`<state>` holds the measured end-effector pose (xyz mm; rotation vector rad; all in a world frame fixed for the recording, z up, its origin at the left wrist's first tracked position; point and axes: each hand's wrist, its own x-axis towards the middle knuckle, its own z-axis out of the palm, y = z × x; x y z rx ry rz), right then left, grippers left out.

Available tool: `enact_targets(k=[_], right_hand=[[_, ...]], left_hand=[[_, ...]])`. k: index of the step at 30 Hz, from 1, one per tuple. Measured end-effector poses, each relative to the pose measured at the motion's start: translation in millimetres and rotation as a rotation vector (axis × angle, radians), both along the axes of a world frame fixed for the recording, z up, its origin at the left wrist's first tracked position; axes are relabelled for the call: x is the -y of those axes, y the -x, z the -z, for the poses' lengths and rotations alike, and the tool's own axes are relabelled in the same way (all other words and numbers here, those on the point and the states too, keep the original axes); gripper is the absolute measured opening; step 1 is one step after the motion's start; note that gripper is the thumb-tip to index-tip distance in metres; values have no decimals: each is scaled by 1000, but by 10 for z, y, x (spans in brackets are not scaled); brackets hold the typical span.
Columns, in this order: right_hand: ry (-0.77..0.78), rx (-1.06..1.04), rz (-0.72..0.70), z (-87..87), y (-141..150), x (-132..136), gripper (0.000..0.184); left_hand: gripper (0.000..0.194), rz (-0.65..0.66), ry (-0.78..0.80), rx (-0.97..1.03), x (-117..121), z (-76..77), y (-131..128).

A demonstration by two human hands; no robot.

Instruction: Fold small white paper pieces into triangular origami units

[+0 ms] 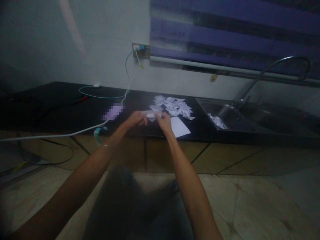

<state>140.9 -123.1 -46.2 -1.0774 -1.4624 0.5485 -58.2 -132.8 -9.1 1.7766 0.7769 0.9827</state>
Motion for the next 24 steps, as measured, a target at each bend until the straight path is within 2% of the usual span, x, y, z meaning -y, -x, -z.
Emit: enact_targets(k=[3, 9, 16, 20, 24], right_hand=[[-6, -8, 12, -1, -2, -11, 43], [25, -63, 8, -20, 9, 32, 48], [121, -100, 21, -78, 18, 110, 54], [121, -127, -9, -83, 35, 125, 54], [116, -150, -59, -84, 46, 139, 54]], left_hand=[[71, 55, -41, 40, -1, -18, -7], [73, 50, -42, 21, 4, 8, -11], [56, -58, 101, 30, -80, 95, 31], [55, -91, 119, 61, -107, 113, 42], [53, -193, 110, 83, -115, 131, 11]])
